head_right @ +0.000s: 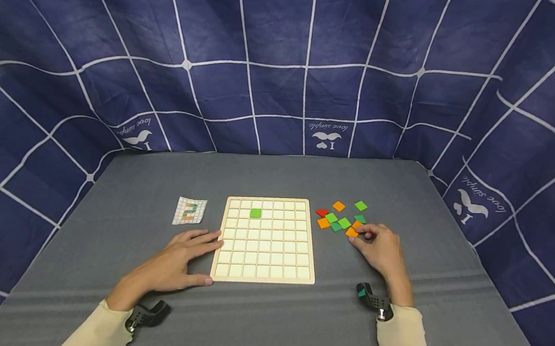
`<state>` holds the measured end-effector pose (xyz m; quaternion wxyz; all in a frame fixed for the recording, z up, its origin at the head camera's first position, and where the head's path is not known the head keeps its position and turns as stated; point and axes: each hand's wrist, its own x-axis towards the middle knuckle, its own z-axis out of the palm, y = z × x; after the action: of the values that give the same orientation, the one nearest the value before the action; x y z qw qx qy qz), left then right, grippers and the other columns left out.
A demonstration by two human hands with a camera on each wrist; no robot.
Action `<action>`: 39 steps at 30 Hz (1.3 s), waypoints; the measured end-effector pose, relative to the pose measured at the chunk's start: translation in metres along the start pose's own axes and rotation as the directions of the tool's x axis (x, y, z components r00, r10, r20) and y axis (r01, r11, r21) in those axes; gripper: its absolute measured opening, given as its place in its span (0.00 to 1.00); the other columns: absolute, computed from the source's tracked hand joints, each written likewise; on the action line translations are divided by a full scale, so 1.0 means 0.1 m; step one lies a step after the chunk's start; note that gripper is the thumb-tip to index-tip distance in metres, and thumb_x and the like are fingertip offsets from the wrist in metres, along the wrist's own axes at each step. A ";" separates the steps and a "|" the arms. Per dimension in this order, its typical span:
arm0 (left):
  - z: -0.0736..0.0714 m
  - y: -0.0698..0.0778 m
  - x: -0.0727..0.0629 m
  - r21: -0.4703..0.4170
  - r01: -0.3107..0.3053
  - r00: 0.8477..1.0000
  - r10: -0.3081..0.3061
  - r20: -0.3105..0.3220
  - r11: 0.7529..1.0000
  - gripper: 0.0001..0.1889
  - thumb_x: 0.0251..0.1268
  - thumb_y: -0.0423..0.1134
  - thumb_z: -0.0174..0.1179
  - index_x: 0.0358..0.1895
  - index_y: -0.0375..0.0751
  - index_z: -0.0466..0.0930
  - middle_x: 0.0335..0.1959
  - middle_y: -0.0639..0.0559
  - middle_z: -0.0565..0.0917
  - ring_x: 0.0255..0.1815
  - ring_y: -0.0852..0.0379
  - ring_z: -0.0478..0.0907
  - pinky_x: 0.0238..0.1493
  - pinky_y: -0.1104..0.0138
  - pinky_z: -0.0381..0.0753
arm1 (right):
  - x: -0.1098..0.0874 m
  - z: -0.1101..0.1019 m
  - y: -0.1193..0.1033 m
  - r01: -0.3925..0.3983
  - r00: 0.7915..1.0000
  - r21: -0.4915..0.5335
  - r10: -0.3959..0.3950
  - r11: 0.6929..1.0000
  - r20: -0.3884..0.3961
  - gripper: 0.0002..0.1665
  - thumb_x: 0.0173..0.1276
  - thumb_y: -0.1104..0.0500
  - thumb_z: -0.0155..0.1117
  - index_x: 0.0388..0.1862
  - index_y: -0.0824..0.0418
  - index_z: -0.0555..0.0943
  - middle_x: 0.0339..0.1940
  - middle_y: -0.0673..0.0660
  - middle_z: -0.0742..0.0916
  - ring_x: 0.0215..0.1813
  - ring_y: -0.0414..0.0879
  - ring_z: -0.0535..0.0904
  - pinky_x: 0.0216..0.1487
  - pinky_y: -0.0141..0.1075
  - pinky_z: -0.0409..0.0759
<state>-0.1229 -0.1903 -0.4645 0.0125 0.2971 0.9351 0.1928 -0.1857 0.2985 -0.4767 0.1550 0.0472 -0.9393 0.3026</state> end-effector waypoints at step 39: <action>0.01 0.00 -0.04 0.009 0.000 1.000 0.000 0.001 1.000 0.45 0.59 0.71 0.61 0.78 0.61 0.61 0.81 0.59 0.59 0.81 0.45 0.55 0.75 0.40 0.54 | -0.05 0.01 -0.03 0.050 0.998 0.069 -0.047 0.996 -0.038 0.13 0.56 0.54 0.80 0.35 0.60 0.89 0.29 0.53 0.83 0.29 0.39 0.72 0.29 0.26 0.68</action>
<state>-0.1194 -0.1916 -0.4660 0.0118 0.2972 0.9360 0.1882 -0.1808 0.2956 -0.4777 0.1776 0.0699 -0.9237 0.3322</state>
